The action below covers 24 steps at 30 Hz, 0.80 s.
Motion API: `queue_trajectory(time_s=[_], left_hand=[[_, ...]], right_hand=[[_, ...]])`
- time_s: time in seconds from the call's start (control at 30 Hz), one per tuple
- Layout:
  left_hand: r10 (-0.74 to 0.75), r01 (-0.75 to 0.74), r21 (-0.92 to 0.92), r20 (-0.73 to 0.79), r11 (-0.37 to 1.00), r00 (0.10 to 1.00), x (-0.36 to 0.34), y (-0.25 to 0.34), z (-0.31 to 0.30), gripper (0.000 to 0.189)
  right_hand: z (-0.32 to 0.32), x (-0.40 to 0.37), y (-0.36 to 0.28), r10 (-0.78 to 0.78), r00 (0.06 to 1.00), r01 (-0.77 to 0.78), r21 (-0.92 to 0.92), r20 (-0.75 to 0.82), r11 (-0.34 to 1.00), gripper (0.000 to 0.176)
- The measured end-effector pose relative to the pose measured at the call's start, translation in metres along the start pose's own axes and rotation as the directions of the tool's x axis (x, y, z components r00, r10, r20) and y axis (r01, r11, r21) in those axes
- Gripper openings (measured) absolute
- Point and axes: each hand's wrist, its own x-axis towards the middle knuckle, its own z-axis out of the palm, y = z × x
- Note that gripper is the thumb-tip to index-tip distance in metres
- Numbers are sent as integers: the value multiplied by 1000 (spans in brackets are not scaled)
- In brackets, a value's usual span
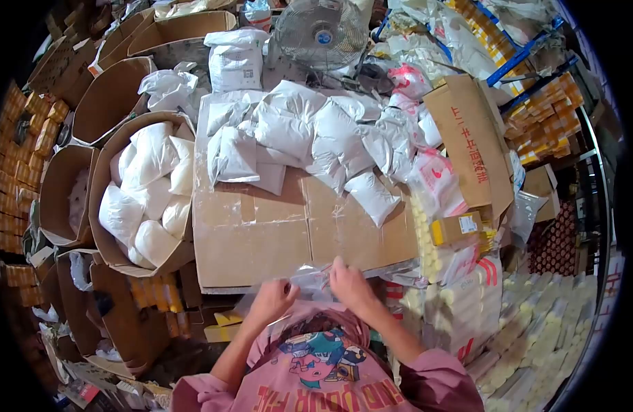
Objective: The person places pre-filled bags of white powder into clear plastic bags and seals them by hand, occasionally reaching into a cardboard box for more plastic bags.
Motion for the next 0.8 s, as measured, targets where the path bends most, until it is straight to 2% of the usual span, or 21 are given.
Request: queue_trajectory(time_s=[0.03,0.1,0.13,0.23,0.3,0.43,0.5,0.57,0.6,0.63,0.73,0.8], left_hand=[[-7,5,101,27,995,1000,2,1,-9,36],[58,-56,260,0,964,998,6,-20,-10,32],[47,-56,311,36,949,998,8,-23,-13,32],[39,-88,417,125,905,991,17,-30,-21,32],[71,-138,434,168,890,983,21,-35,-26,31],[-20,-88,310,328,947,944,28,-28,-45,30],[-73,-17,213,409,977,910,31,-18,-57,32],[-119,73,133,378,988,918,31,-11,-64,34],[-141,114,94,368,989,919,32,-9,-67,36],[-115,86,94,366,992,924,33,-9,-70,37],[-44,13,98,319,995,947,36,-14,-77,37],[-13,-12,111,228,994,974,34,-19,-81,34]], right_hand=[[-5,4,1,57,997,-51,-118,46,992,12],[2,14,24,6,997,13,-258,74,966,11],[9,20,34,-17,996,44,-328,85,944,11],[27,28,41,-97,990,129,-363,106,923,13],[29,33,36,-72,993,99,-322,95,942,10],[39,31,34,-115,993,103,-251,-34,963,8],[38,21,16,-140,987,137,-46,-84,990,10],[30,9,-18,-197,973,218,210,-117,953,12],[25,1,-39,-255,954,286,226,-160,931,13],[23,-5,-52,-308,929,352,238,-205,905,14],[32,-8,-42,-259,962,255,58,84,965,18],[42,-9,-34,-247,967,241,92,64,966,20]])
